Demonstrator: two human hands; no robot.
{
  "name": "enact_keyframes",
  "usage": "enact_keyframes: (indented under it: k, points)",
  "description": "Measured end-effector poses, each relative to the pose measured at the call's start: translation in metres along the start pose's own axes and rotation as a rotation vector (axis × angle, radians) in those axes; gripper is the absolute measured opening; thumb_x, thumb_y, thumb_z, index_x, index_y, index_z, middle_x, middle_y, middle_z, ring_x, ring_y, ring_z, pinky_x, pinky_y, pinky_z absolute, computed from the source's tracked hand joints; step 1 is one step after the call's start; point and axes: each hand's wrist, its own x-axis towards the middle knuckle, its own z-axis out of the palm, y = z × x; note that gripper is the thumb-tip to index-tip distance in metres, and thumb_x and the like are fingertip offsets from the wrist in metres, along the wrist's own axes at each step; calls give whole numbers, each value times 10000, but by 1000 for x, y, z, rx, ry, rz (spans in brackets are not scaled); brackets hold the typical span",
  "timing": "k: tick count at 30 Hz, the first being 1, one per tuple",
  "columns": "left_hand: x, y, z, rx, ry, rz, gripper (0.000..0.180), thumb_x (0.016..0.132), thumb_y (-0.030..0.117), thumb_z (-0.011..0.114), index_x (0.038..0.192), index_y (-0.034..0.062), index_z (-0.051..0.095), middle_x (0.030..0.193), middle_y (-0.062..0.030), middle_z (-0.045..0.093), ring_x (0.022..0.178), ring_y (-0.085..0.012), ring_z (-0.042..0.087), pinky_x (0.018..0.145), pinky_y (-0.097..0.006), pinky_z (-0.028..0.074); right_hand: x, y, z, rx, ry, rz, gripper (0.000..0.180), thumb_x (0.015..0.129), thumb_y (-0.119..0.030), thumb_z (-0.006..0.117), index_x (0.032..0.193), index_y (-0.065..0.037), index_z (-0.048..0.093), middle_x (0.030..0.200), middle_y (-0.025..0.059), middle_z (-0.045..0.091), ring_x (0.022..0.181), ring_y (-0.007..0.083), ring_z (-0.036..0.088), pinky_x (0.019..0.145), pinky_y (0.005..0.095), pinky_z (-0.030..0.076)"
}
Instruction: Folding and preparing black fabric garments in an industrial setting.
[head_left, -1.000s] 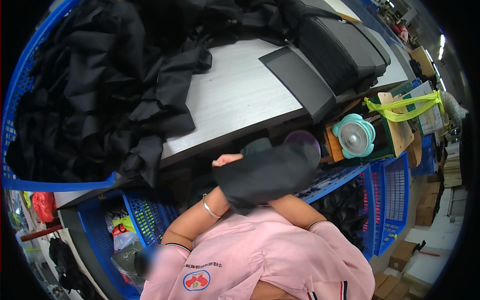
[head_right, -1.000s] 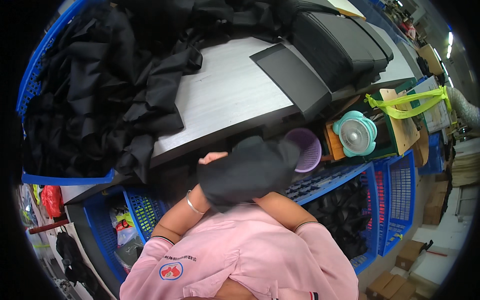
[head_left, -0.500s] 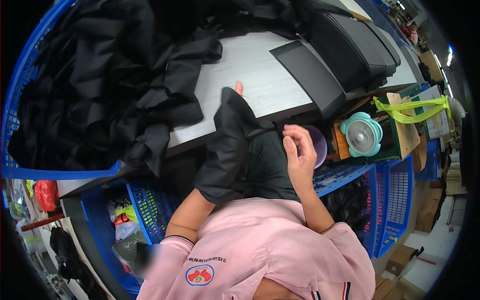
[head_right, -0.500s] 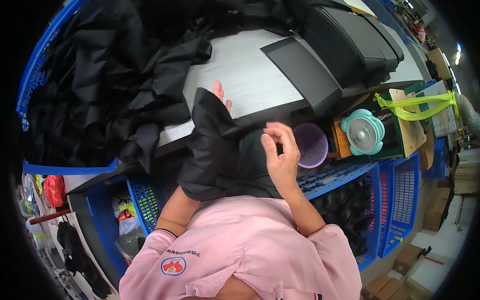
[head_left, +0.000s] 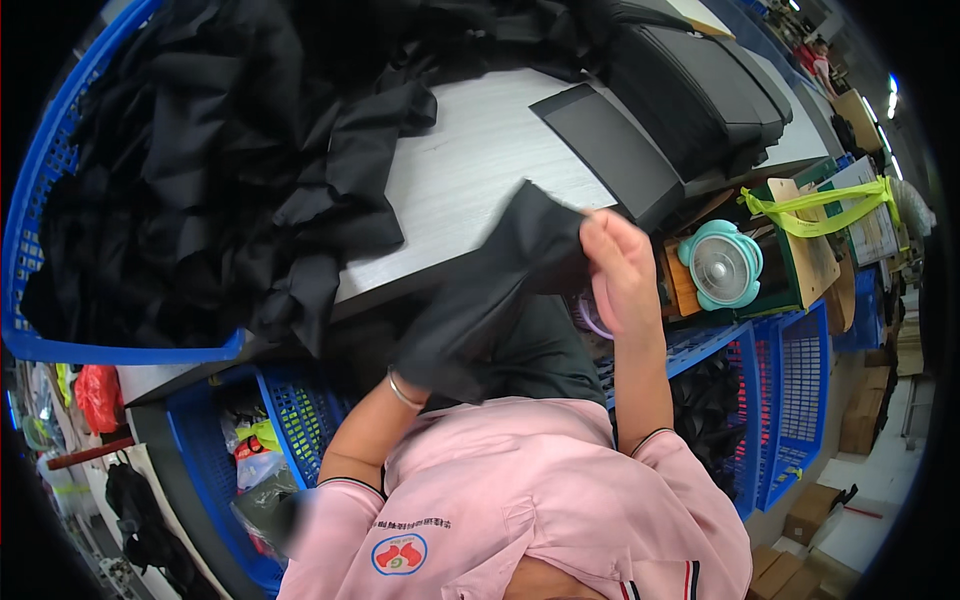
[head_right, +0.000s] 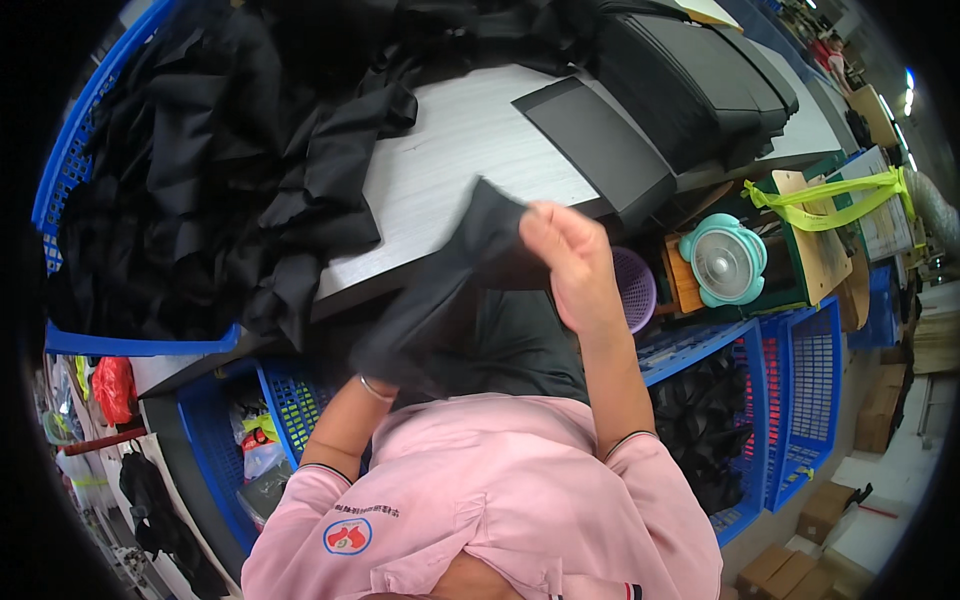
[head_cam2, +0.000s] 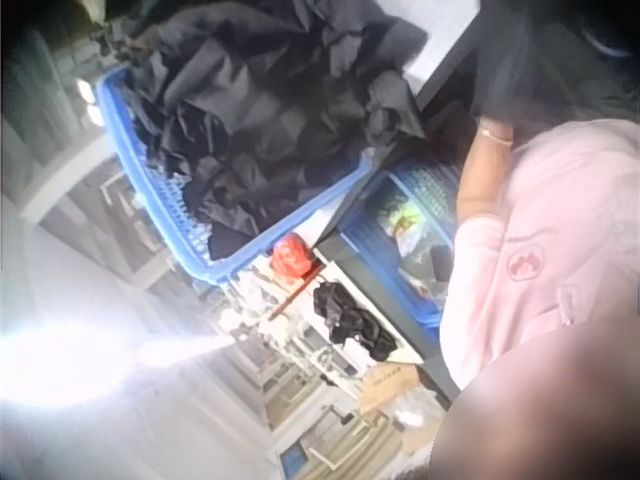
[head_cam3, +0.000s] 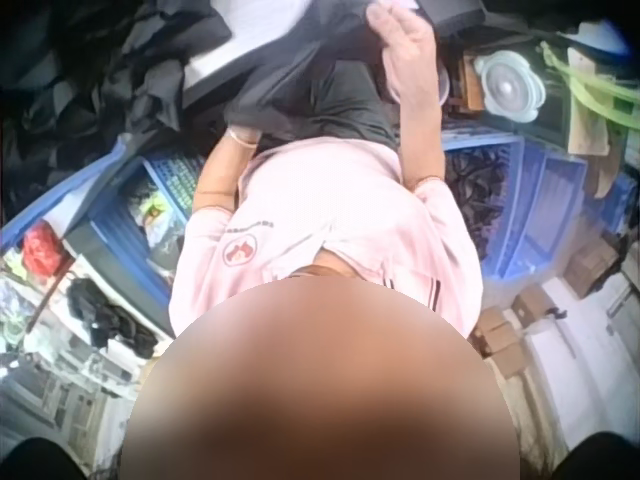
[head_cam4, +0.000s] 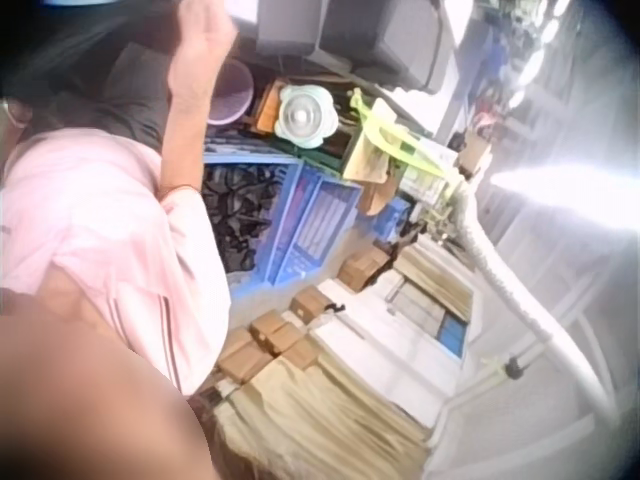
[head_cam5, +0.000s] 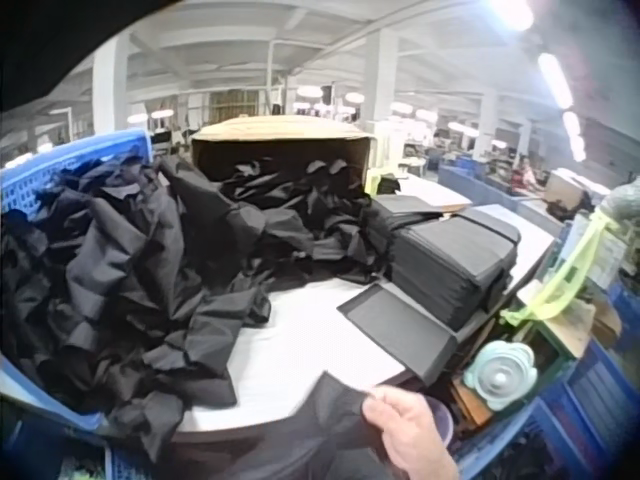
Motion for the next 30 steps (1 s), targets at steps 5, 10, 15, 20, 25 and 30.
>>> enact_keyframes:
  k: [5,10,15,20,25,30]
  points:
    - [-28,-17,-1,21,-246,-32,470,1042,176,511,1475,26,408,1363,-99,556,1183,-169,551,999,-287,462,34,26,-25,46,221,21,237,1010,-187,581,1093,19,663,994,57,685,877,103,617,842,242,465]
    - [4,20,-2,591,-62,262,395,974,122,611,1347,11,544,1332,-111,595,1196,-205,584,999,-307,478,-3,22,-13,-364,275,-193,343,985,-158,609,1265,36,569,1230,137,641,1156,208,620,1005,354,465]
    - [-2,22,-12,719,-111,389,435,978,106,601,1390,-4,510,1345,-115,589,1212,-224,574,1020,-315,466,-7,30,1,-939,215,-461,424,891,-86,691,1271,55,566,1265,189,607,1209,291,584,1018,344,448]
    - [-21,-51,-54,180,-73,-5,401,992,118,574,1368,-12,524,1330,-115,593,1188,-218,582,1026,-314,466,-1,20,-21,-597,4,-3,231,856,-76,702,1023,79,671,1236,180,634,1216,270,579,1020,335,429]
    - [8,-47,-110,-344,-193,60,422,1034,179,522,1407,-17,500,1329,-123,596,1174,-219,591,1009,-313,482,6,3,-32,-299,-275,-217,111,811,-31,688,839,76,684,1233,178,626,1288,260,512,1136,407,282]
    - [37,44,-35,-216,312,-125,328,1007,190,559,1266,-9,587,1184,-63,635,1048,-155,600,923,-292,489,74,-19,-35,-523,-111,-362,174,924,-124,643,980,37,680,1371,79,554,1277,181,496,954,300,394]
